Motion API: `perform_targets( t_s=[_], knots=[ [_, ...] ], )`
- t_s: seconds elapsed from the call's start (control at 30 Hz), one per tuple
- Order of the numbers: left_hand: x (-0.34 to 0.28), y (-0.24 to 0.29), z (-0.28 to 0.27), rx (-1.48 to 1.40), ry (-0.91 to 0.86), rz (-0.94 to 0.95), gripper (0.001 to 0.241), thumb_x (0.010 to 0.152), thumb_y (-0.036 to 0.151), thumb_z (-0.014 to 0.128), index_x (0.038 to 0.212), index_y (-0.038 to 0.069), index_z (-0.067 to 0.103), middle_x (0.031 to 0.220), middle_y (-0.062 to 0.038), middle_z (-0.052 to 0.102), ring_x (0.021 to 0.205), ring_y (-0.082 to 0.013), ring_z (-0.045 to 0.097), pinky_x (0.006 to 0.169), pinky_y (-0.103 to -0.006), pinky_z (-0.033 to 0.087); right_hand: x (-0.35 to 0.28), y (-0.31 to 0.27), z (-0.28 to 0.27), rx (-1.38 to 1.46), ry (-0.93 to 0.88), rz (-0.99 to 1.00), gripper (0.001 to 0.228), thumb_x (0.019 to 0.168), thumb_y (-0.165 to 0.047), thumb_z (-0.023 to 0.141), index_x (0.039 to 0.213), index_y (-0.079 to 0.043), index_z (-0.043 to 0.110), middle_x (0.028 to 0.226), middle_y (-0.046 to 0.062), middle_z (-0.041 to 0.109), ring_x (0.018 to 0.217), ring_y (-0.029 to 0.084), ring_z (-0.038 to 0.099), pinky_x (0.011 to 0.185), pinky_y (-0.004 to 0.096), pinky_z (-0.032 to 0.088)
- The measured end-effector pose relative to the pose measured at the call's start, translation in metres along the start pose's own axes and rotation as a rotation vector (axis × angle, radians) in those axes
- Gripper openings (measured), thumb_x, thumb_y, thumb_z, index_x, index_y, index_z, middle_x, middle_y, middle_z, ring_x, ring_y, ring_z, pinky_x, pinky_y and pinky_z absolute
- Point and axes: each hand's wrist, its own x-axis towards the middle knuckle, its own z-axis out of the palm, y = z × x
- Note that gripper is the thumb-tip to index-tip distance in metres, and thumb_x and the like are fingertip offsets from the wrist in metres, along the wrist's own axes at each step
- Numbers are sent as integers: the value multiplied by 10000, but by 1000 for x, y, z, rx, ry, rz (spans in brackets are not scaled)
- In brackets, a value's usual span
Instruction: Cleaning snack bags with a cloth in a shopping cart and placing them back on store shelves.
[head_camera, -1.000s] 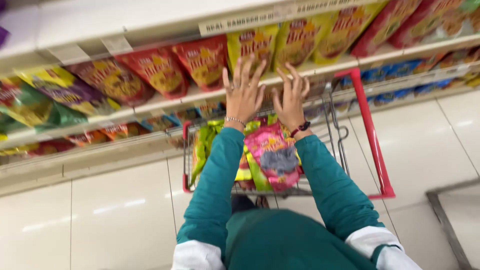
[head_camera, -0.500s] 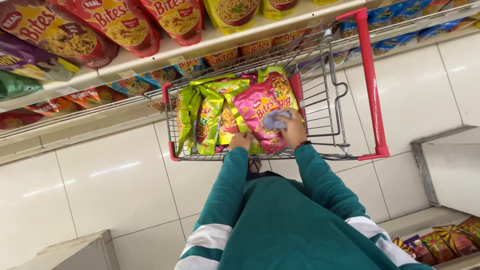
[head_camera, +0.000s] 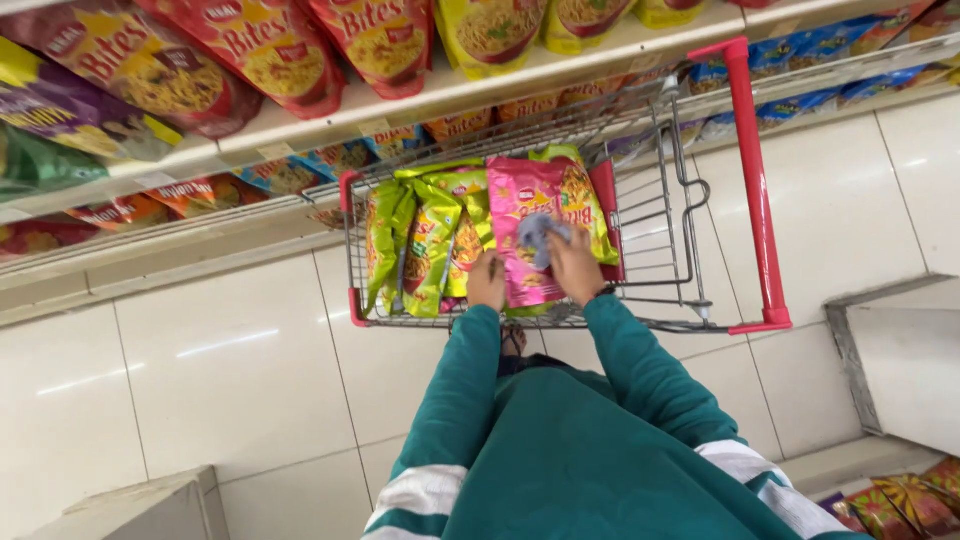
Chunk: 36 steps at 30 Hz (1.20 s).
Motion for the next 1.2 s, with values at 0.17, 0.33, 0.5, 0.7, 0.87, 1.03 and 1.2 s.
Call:
perform_targets(
  t_s=[0.17, 0.33, 0.5, 0.7, 0.87, 1.03, 1.2],
  knots=[
    [14, -104, 7, -18, 267, -77, 297, 1008, 272, 572, 1216, 80, 663, 1204, -194, 702, 1131, -358, 656, 995, -432, 495, 39, -73, -12, -106, -77, -465, 394, 892, -212, 669, 1282, -158, 674, 1391, 87, 563, 1250, 354, 533, 1023, 519, 452],
    [-7, -89, -9, -49, 250, -236, 461, 1047, 328, 545, 1437, 85, 581, 1388, -226, 645, 1278, -381, 619, 1079, -420, 474, 61, -30, 21, -209, -202, -761, 256, 857, -219, 712, 1108, -181, 686, 1333, 41, 613, 1239, 320, 581, 975, 486, 501],
    [-38, -6, -56, 73, -114, 159, 1134, 879, 414, 815, 1671, 156, 44, 1611, -255, 322, 1386, -496, 486, 998, -455, 531, 85, 0, 44, -184, -125, -175, 314, 921, -193, 699, 1210, -92, 633, 1233, 155, 611, 1074, 404, 585, 928, 493, 520],
    [-31, 22, -70, 146, -327, 4, 1407, 597, 360, 908, 1656, 165, 1, 1551, -201, 375, 1222, -426, 609, 939, -479, 573, 74, -50, 41, -230, -227, -293, 312, 922, -247, 697, 1209, -143, 631, 1230, 108, 612, 1088, 385, 593, 881, 489, 524],
    [-25, -30, -42, 285, -311, -5, 1276, 666, 294, 917, 1594, 172, 50, 1565, -239, 378, 1221, -443, 599, 919, -494, 560, 67, -47, 16, -180, -343, -629, 325, 954, -279, 676, 1258, -173, 625, 1311, 80, 593, 1124, 335, 586, 928, 483, 520],
    [-25, 14, -63, 196, -285, 2, 1368, 645, 220, 884, 1633, 217, -63, 1446, -231, 543, 1126, -430, 645, 854, -480, 573, 90, -28, 31, -206, 3, -106, 406, 929, -253, 669, 1316, -145, 613, 1365, 144, 556, 1174, 395, 533, 987, 504, 494],
    [-27, 15, -63, 274, -374, -135, 1366, 697, 241, 859, 1656, 221, -114, 1203, -198, 692, 940, -382, 713, 839, -469, 578, 101, -71, 54, -387, -230, -223, 276, 880, -269, 710, 1132, -158, 718, 1301, 114, 583, 1153, 371, 542, 954, 524, 482]
  ],
)
